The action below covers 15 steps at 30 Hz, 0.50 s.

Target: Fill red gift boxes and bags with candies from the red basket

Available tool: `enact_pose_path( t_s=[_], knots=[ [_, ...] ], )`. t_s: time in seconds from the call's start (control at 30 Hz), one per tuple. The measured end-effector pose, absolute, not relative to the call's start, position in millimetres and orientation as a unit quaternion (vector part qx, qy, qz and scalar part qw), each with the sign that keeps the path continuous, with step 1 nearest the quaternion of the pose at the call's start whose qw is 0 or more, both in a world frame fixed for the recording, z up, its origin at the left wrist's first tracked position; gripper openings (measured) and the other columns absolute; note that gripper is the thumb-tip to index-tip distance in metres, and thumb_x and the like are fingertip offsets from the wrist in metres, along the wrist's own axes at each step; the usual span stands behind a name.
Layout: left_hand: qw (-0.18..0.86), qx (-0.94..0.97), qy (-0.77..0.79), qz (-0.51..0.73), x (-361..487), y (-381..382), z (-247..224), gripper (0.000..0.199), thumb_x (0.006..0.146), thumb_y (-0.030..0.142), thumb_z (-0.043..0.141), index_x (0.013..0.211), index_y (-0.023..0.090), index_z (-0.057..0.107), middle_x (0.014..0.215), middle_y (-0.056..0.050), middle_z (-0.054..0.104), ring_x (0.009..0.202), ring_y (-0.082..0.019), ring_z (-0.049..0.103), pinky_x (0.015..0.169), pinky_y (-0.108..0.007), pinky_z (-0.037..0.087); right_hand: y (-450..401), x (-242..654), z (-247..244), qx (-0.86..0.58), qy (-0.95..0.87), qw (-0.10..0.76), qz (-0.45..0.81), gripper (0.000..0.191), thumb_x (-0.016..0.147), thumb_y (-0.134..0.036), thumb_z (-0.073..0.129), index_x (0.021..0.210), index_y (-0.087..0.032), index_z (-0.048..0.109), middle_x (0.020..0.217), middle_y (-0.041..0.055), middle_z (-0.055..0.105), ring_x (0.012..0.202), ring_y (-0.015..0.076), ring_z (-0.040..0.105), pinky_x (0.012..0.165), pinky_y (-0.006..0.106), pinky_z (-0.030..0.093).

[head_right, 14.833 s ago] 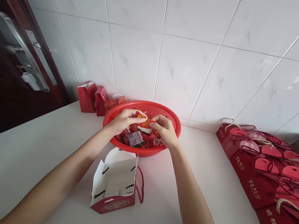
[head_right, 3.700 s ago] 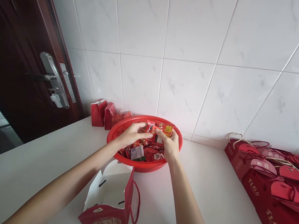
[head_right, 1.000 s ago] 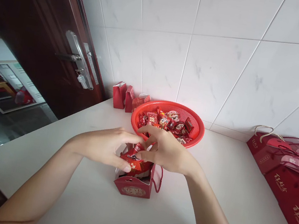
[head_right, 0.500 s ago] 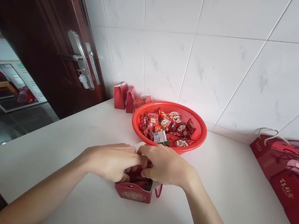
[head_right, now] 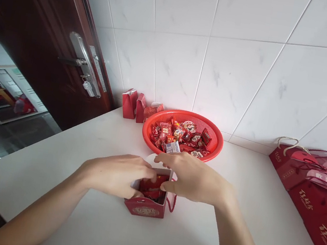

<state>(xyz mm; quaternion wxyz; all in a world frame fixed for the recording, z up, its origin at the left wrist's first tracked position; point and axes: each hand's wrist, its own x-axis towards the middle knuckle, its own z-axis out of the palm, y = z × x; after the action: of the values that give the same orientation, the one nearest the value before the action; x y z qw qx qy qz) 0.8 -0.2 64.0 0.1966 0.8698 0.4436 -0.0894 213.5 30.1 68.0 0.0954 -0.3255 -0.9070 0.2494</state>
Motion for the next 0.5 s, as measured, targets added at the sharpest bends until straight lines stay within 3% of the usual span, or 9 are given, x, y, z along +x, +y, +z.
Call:
enact_pose_path(
  t_s=[0.17, 0.3, 0.4, 0.5],
  knots=[
    [0.197, 0.857, 0.474, -0.042, -14, -2, 83, 0.023, 0.083, 0.036, 0.067, 0.104, 0.027, 0.069, 0.102, -0.001, 0.068, 0.091, -0.022, 0.064, 0.070, -0.028, 0.042, 25, 231, 76, -0.347, -0.910, 0.135, 0.180, 0.041, 0.084, -0.022, 0.067, 0.124, -0.027, 0.068, 0.114, 0.0052, 0.074, 0.099, 0.0252, 0.071, 0.073, 0.030, 0.052],
    [0.192, 0.844, 0.499, -0.029, -22, -2, 85, 0.044, 0.082, 0.043, 0.069, 0.124, 0.029, 0.065, 0.118, -0.001, 0.067, 0.107, -0.025, 0.063, 0.080, -0.028, 0.044, 20, 232, 80, -0.361, -0.908, 0.116, 0.175, 0.023, 0.087, -0.021, 0.064, 0.109, -0.025, 0.072, 0.099, 0.0046, 0.075, 0.085, 0.0212, 0.070, 0.067, 0.028, 0.049],
    [0.190, 0.838, 0.510, -0.033, -20, -3, 82, 0.046, 0.081, 0.044, 0.068, 0.124, 0.028, 0.065, 0.115, -0.003, 0.065, 0.108, -0.026, 0.062, 0.078, -0.029, 0.044, 18, 222, 78, -0.369, -0.905, 0.076, 0.197, 0.016, 0.088, -0.021, 0.064, 0.102, -0.024, 0.073, 0.088, 0.0030, 0.073, 0.075, 0.0189, 0.067, 0.062, 0.028, 0.045],
    [0.193, 0.841, 0.504, -0.045, -14, -4, 79, 0.034, 0.083, 0.044, 0.064, 0.111, 0.025, 0.067, 0.104, -0.003, 0.062, 0.097, -0.024, 0.063, 0.069, -0.030, 0.042, 15, 209, 71, -0.353, -0.909, 0.073, 0.211, 0.015, 0.087, -0.019, 0.064, 0.099, -0.022, 0.073, 0.084, 0.0027, 0.072, 0.073, 0.0184, 0.065, 0.061, 0.027, 0.043]
  ],
)
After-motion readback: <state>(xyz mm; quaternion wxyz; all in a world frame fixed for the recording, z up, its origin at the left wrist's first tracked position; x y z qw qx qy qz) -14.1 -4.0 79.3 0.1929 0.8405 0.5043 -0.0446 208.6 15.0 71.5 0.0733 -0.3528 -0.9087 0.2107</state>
